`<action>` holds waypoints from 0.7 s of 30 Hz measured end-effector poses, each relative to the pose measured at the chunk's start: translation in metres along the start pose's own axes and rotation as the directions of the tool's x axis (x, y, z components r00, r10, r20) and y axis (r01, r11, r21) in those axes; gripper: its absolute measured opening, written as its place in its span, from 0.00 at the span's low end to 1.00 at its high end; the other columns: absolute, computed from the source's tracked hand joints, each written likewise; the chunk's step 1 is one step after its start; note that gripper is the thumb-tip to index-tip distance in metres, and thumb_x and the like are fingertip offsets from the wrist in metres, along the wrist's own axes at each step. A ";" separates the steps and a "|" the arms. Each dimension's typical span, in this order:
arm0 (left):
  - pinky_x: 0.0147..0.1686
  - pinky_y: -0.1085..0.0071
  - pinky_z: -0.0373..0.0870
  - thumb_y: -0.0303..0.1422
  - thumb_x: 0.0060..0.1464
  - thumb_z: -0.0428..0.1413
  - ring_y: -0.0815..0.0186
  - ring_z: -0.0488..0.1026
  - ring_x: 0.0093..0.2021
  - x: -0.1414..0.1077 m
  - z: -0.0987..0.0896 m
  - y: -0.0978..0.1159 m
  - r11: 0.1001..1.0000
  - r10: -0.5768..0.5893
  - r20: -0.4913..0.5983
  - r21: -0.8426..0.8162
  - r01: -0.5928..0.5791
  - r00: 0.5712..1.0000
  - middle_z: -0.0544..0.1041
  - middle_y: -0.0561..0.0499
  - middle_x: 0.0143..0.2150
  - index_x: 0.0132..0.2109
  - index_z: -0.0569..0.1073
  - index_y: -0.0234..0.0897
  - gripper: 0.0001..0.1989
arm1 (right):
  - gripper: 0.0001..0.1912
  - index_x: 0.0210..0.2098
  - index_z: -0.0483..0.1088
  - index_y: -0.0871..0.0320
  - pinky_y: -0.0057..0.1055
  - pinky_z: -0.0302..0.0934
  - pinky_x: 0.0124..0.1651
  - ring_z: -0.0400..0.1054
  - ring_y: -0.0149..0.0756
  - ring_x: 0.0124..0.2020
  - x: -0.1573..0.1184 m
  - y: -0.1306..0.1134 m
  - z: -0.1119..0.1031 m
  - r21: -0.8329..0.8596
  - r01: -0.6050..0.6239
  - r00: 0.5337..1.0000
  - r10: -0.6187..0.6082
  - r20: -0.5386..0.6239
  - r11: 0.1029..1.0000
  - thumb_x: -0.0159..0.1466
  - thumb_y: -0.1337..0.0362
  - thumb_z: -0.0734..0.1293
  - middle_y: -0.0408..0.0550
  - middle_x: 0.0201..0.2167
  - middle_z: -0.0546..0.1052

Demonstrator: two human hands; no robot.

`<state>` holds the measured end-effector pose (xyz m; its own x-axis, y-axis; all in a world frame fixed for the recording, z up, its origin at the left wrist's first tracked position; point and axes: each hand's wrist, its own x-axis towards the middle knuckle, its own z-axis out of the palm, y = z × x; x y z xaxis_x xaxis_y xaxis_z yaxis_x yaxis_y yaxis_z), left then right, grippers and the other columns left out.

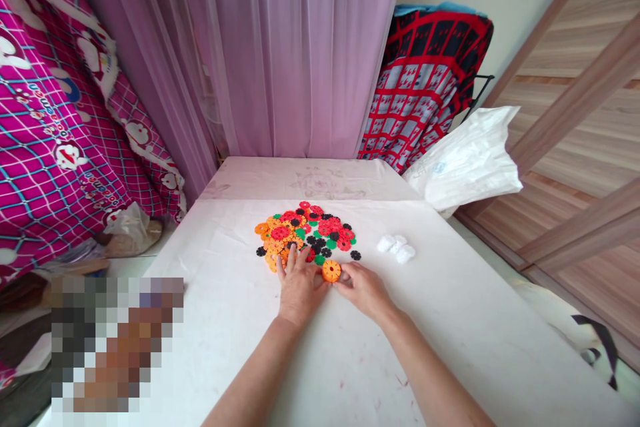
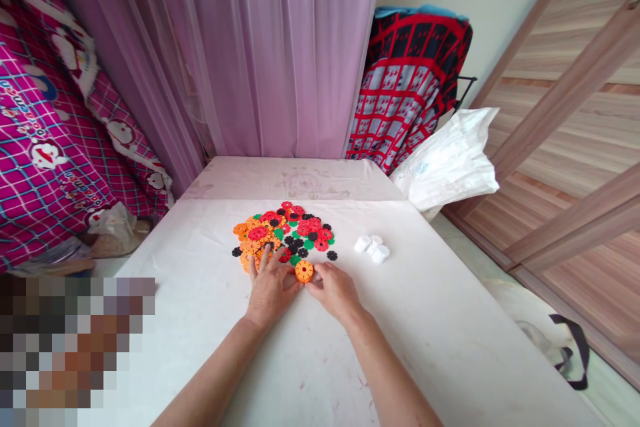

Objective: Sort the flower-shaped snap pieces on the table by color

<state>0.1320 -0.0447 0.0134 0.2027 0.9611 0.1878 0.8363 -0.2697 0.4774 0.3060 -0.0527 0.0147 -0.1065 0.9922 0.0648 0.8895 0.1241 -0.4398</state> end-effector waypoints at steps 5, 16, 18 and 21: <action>0.66 0.36 0.33 0.42 0.52 0.60 0.44 0.44 0.72 0.004 0.012 0.021 1.000 -0.011 0.021 -0.002 0.011 1.000 0.63 0.49 0.67 0.41 0.80 0.46 0.10 | 0.08 0.39 0.73 0.55 0.27 0.55 0.36 0.69 0.33 0.34 -0.006 0.018 -0.008 -0.008 -0.053 0.999 0.053 0.001 0.999 0.59 0.64 0.66 0.43 0.35 0.76; 0.67 0.38 0.34 0.41 0.54 0.58 0.45 0.43 0.72 0.019 0.040 0.062 0.998 0.058 0.051 -0.014 -0.057 0.997 0.58 0.47 0.70 0.42 0.79 0.43 0.11 | 0.04 0.35 0.72 0.55 0.26 0.53 0.34 0.67 0.31 0.29 -0.019 0.061 -0.022 -0.020 -0.135 0.988 0.133 -0.080 0.991 0.61 0.63 0.66 0.42 0.32 0.76; 0.67 0.37 0.34 0.40 0.54 0.58 0.44 0.43 0.72 0.023 0.044 0.068 0.998 0.059 0.069 -0.012 -0.059 0.996 0.58 0.47 0.70 0.42 0.79 0.43 0.11 | 0.05 0.36 0.72 0.55 0.26 0.53 0.33 0.67 0.31 0.28 -0.019 0.066 -0.025 -0.032 -0.154 0.985 0.151 -0.083 0.988 0.61 0.62 0.66 0.42 0.31 0.75; 0.66 0.36 0.34 0.40 0.54 0.58 0.44 0.43 0.72 0.027 0.050 0.074 0.998 0.068 0.081 -0.005 -0.068 0.994 0.60 0.47 0.69 0.43 0.79 0.44 0.11 | 0.06 0.36 0.72 0.55 0.26 0.53 0.32 0.67 0.31 0.28 -0.019 0.073 -0.030 -0.045 -0.171 0.982 0.167 -0.091 0.984 0.61 0.61 0.65 0.42 0.31 0.76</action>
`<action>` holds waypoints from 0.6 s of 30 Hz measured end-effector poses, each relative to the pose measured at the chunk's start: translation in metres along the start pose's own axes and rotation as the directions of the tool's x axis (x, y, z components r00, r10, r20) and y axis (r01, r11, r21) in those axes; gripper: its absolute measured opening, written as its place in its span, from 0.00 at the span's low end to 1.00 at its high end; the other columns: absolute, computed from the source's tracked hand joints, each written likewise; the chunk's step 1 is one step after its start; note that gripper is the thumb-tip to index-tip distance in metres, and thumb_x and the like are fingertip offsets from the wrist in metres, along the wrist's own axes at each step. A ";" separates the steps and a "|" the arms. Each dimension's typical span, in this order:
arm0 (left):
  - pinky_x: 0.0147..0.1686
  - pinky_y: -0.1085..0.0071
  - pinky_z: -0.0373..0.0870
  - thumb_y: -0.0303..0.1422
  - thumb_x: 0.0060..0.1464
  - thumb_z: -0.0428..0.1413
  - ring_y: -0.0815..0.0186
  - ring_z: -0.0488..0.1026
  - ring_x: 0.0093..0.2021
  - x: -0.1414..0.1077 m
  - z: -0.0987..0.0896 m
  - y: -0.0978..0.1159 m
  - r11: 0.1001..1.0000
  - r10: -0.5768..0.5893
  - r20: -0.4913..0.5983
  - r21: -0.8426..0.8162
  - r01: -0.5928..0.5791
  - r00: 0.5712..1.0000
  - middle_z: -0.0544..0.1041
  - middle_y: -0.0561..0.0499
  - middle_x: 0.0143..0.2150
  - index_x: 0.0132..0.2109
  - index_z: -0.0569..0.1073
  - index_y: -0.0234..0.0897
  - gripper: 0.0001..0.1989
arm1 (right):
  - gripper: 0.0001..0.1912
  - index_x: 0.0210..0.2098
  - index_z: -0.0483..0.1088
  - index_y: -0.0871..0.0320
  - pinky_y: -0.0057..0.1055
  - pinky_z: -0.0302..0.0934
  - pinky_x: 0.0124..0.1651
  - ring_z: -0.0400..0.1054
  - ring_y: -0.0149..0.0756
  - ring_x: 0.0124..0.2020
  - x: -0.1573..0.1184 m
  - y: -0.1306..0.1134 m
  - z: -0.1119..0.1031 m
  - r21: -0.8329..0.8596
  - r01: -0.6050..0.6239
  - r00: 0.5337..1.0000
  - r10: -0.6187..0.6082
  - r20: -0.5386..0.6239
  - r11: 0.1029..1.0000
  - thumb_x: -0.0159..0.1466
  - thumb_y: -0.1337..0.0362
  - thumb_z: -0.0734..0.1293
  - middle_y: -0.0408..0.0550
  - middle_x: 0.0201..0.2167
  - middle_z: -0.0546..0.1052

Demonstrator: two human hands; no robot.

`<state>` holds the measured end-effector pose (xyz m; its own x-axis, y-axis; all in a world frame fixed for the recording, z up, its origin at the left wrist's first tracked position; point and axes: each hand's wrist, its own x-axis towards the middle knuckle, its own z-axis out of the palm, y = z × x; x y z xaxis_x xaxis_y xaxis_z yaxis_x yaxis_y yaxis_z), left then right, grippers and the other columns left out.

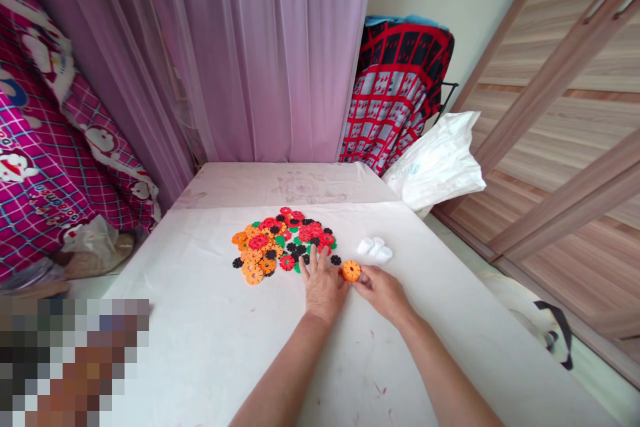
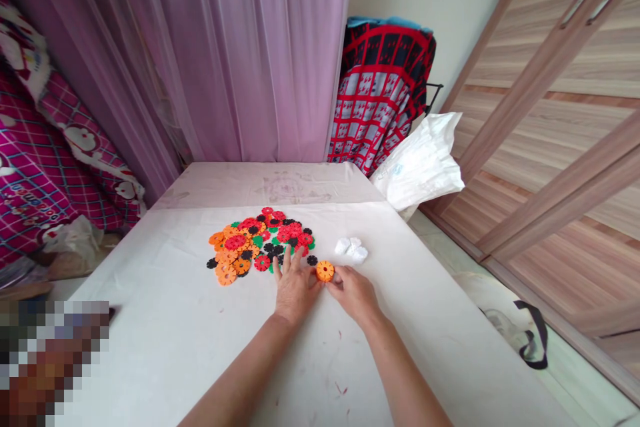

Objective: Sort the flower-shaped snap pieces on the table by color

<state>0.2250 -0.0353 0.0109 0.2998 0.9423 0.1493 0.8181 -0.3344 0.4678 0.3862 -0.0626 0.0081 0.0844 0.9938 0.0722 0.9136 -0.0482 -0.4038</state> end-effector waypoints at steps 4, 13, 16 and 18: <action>0.66 0.36 0.36 0.40 0.54 0.57 0.44 0.44 0.72 0.006 0.010 0.005 0.999 0.034 -0.040 0.007 -0.034 0.999 0.61 0.47 0.69 0.41 0.79 0.44 0.10 | 0.05 0.35 0.72 0.55 0.26 0.52 0.31 0.67 0.31 0.28 0.001 0.006 -0.003 -0.018 -0.017 1.000 0.017 -0.011 1.000 0.62 0.61 0.65 0.41 0.30 0.75; 0.67 0.38 0.37 0.39 0.55 0.56 0.45 0.42 0.72 0.026 0.017 0.019 0.999 0.053 0.008 -0.010 -0.053 0.999 0.58 0.43 0.70 0.42 0.79 0.40 0.12 | 0.05 0.35 0.71 0.55 0.27 0.52 0.32 0.69 0.33 0.31 0.005 0.012 0.002 -0.062 -0.091 0.988 0.082 -0.129 0.994 0.63 0.64 0.62 0.44 0.32 0.76; 0.66 0.38 0.37 0.40 0.55 0.56 0.45 0.42 0.72 0.029 0.018 0.021 0.998 0.061 0.015 -0.013 -0.060 0.998 0.59 0.44 0.70 0.41 0.79 0.41 0.11 | 0.07 0.39 0.71 0.55 0.28 0.55 0.35 0.69 0.34 0.32 0.006 0.015 0.004 -0.022 -0.100 0.983 0.095 -0.158 0.995 0.62 0.65 0.62 0.43 0.32 0.77; 0.66 0.37 0.38 0.40 0.55 0.56 0.45 0.42 0.72 0.029 0.018 0.021 0.998 0.057 0.016 -0.017 -0.057 0.998 0.59 0.44 0.70 0.41 0.79 0.41 0.12 | 0.12 0.45 0.70 0.55 0.28 0.56 0.36 0.70 0.35 0.33 0.003 0.018 0.006 0.008 -0.127 0.976 0.126 -0.179 0.992 0.62 0.65 0.62 0.43 0.32 0.77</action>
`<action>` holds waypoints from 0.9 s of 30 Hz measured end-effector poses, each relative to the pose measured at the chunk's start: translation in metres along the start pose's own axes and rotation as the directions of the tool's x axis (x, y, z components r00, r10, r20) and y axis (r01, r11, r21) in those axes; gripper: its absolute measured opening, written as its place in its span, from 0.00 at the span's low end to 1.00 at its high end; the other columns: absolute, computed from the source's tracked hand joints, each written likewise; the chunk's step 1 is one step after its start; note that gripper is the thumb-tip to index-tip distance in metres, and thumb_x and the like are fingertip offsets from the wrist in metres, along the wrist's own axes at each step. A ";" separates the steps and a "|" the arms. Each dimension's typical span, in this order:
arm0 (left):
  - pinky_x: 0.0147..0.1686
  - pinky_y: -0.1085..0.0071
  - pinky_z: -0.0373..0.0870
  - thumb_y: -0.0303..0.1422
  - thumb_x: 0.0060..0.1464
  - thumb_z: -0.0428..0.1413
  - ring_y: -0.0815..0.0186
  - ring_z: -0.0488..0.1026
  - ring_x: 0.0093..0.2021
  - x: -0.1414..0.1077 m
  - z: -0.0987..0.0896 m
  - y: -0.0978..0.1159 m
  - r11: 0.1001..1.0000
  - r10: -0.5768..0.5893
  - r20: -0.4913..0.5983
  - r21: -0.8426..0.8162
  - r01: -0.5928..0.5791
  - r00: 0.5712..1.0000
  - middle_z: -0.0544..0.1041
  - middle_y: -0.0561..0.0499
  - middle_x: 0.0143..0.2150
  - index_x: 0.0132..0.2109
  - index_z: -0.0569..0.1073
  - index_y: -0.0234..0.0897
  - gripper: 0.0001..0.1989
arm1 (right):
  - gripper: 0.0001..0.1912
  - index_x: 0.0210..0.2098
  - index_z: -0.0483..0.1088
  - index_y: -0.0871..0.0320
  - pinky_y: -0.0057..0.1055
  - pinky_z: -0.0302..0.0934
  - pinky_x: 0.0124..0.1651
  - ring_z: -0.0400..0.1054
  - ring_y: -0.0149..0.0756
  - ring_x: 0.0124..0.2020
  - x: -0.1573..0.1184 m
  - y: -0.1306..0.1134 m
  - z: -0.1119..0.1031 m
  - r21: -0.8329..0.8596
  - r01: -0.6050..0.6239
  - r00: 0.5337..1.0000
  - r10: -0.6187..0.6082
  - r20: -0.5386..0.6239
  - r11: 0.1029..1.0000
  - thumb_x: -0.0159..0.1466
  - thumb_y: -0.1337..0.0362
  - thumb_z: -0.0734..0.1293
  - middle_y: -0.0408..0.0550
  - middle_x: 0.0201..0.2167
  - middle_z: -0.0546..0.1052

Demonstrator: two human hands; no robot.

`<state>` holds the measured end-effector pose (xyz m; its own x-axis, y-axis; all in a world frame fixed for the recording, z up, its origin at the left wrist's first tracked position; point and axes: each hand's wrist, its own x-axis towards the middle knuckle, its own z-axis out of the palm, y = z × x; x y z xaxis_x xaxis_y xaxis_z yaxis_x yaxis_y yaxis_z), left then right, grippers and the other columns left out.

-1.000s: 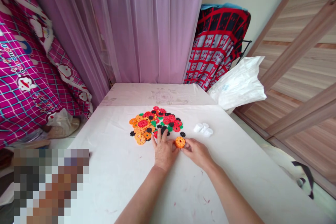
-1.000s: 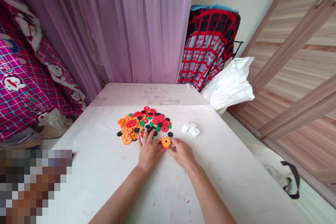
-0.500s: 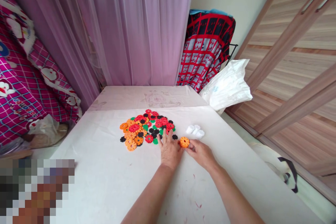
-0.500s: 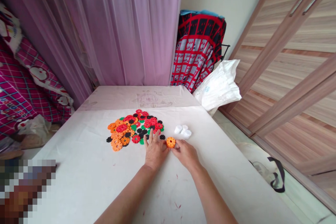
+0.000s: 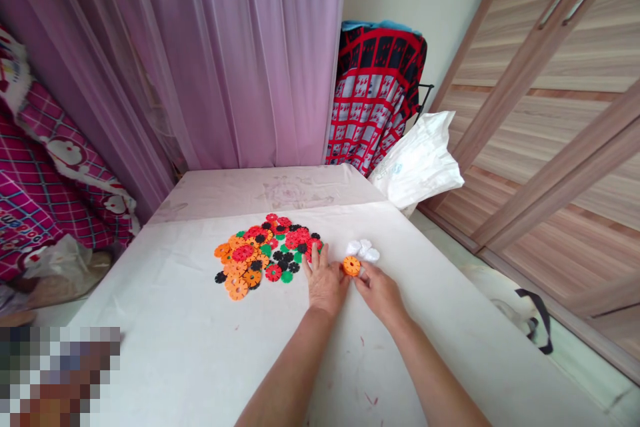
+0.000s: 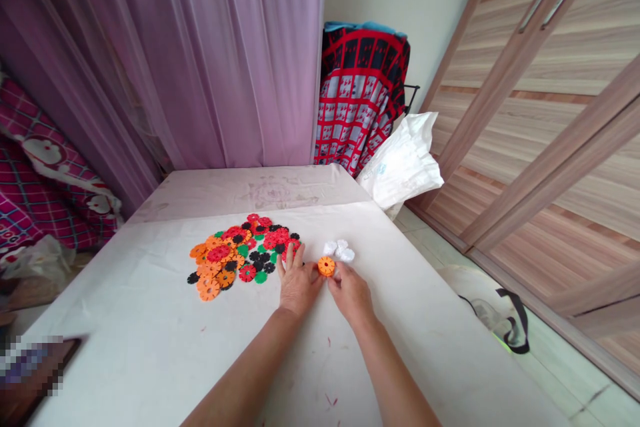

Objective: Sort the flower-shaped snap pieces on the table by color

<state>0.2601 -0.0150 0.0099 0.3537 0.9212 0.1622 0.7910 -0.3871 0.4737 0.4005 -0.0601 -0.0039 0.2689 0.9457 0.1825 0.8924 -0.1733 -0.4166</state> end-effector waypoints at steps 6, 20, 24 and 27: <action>0.66 0.38 0.37 0.42 0.55 0.57 0.45 0.44 0.72 -0.003 0.001 -0.003 1.000 0.008 -0.018 -0.017 -0.009 1.000 0.58 0.46 0.70 0.44 0.79 0.44 0.13 | 0.09 0.36 0.72 0.54 0.28 0.56 0.37 0.71 0.34 0.33 -0.020 -0.002 -0.004 -0.055 0.029 1.000 -0.028 0.009 0.998 0.64 0.66 0.59 0.45 0.34 0.77; 0.67 0.39 0.34 0.42 0.56 0.55 0.47 0.43 0.72 0.010 0.005 0.011 1.000 -0.021 0.021 0.003 0.021 1.000 0.59 0.47 0.70 0.45 0.79 0.45 0.13 | 0.10 0.37 0.74 0.53 0.28 0.54 0.36 0.70 0.33 0.35 -0.013 -0.007 -0.011 -0.075 0.024 1.000 -0.022 0.021 0.997 0.64 0.67 0.60 0.45 0.36 0.76; 0.67 0.39 0.32 0.43 0.56 0.55 0.47 0.41 0.73 0.013 0.006 0.015 0.999 -0.053 0.044 -0.001 0.053 0.998 0.57 0.47 0.71 0.45 0.79 0.45 0.14 | 0.09 0.35 0.74 0.54 0.28 0.52 0.35 0.69 0.33 0.33 -0.010 -0.005 -0.010 -0.078 0.015 1.000 -0.016 -0.006 0.997 0.64 0.67 0.61 0.45 0.34 0.76; 0.67 0.40 0.29 0.42 0.55 0.56 0.49 0.41 0.73 0.013 0.007 0.016 0.998 -0.070 0.049 -0.006 0.070 0.996 0.58 0.48 0.71 0.46 0.79 0.46 0.14 | 0.09 0.34 0.73 0.55 0.28 0.51 0.34 0.68 0.32 0.32 -0.008 -0.004 -0.008 -0.088 0.006 0.999 -0.009 -0.035 0.996 0.65 0.67 0.61 0.44 0.34 0.76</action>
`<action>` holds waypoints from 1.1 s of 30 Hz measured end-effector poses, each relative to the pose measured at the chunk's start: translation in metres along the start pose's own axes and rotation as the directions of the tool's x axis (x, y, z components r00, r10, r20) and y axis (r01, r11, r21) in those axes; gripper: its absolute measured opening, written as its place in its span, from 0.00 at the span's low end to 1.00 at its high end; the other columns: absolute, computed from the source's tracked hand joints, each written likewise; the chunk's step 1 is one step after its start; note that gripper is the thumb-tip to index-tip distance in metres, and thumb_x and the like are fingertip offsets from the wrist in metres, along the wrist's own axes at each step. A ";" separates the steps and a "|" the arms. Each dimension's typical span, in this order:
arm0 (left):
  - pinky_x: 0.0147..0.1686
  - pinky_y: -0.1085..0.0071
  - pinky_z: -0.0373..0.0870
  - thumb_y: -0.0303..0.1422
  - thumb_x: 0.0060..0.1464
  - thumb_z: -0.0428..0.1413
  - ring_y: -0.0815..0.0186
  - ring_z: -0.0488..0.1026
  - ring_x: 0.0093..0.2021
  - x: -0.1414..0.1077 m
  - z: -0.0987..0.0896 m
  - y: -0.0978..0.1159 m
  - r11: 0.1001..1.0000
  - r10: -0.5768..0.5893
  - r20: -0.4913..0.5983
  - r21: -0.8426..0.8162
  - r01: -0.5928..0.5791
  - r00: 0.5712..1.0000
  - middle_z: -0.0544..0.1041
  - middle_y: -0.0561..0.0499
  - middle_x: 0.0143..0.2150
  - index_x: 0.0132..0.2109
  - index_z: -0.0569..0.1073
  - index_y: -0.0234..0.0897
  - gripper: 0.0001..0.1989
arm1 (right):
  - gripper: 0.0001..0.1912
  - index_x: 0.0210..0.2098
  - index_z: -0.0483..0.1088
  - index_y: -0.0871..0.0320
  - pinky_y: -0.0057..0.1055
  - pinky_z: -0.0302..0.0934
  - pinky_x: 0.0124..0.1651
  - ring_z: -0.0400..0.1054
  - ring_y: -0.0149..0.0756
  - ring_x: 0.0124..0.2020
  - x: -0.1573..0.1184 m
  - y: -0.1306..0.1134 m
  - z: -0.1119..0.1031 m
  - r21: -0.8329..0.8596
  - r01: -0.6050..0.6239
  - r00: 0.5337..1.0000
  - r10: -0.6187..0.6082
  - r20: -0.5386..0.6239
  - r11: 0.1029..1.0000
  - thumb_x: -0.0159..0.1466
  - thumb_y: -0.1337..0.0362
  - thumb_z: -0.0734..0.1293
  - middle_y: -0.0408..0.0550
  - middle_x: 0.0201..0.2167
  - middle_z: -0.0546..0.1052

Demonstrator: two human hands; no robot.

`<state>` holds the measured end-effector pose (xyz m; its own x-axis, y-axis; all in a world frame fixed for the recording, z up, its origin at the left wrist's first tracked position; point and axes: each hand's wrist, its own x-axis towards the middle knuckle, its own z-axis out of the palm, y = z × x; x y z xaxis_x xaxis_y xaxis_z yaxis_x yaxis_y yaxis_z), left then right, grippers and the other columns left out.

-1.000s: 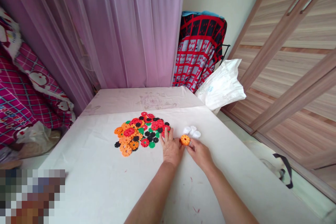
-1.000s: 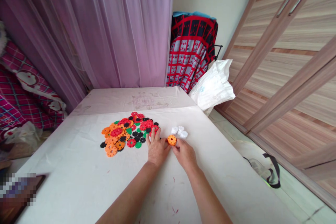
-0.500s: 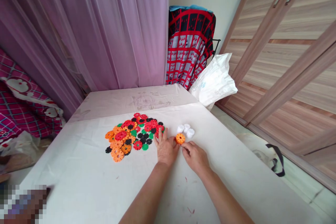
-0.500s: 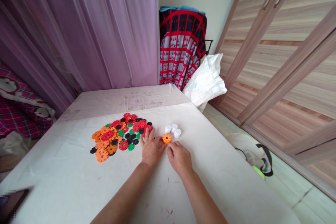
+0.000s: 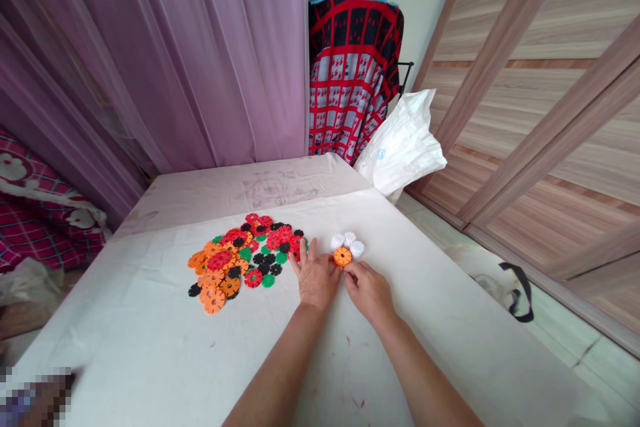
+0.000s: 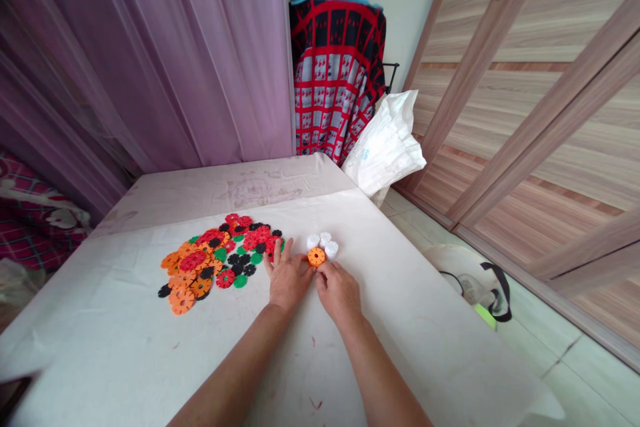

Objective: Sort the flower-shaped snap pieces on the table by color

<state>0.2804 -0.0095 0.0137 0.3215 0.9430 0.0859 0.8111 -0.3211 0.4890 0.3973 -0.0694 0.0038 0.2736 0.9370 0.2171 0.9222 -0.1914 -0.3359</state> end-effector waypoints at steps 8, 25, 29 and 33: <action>0.67 0.41 0.30 0.46 0.57 0.53 0.50 0.42 0.73 -0.002 0.002 -0.003 0.998 0.009 -0.039 -0.055 -0.011 0.999 0.59 0.47 0.70 0.50 0.77 0.47 0.18 | 0.08 0.32 0.72 0.56 0.27 0.49 0.32 0.67 0.31 0.30 0.002 -0.002 -0.001 -0.003 -0.039 0.999 0.039 0.003 0.999 0.65 0.65 0.62 0.44 0.31 0.76; 0.67 0.43 0.45 0.29 0.59 0.51 0.50 0.51 0.70 -0.007 0.000 -0.019 0.991 0.042 -0.127 -0.121 -0.057 0.991 0.67 0.47 0.65 0.45 0.79 0.44 0.13 | 0.07 0.32 0.72 0.55 0.28 0.48 0.31 0.67 0.31 0.29 -0.003 -0.002 0.000 -0.050 -0.064 0.998 0.063 -0.028 0.997 0.63 0.67 0.62 0.42 0.29 0.77; 0.65 0.42 0.50 0.25 0.57 0.50 0.50 0.55 0.69 -0.019 -0.007 -0.041 0.994 0.051 -0.162 -0.092 -0.066 0.985 0.71 0.48 0.62 0.42 0.80 0.45 0.15 | 0.09 0.35 0.74 0.54 0.29 0.47 0.30 0.67 0.31 0.29 -0.008 -0.001 0.000 -0.102 -0.094 0.995 0.089 -0.049 0.990 0.64 0.66 0.62 0.43 0.31 0.77; 0.64 0.39 0.52 0.25 0.56 0.52 0.49 0.58 0.68 -0.033 -0.014 -0.064 0.989 0.109 -0.197 -0.080 -0.127 0.974 0.73 0.49 0.60 0.42 0.79 0.46 0.14 | 0.13 0.41 0.76 0.51 0.28 0.51 0.32 0.69 0.31 0.32 -0.013 -0.001 0.002 -0.093 0.012 0.998 -0.018 -0.066 0.996 0.64 0.66 0.61 0.44 0.34 0.77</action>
<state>0.2107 -0.0191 -0.0079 0.3058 0.9009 0.3079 0.7216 -0.4303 0.5423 0.3924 -0.0810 -0.0003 0.2741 0.9190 0.2834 0.9470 -0.2065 -0.2461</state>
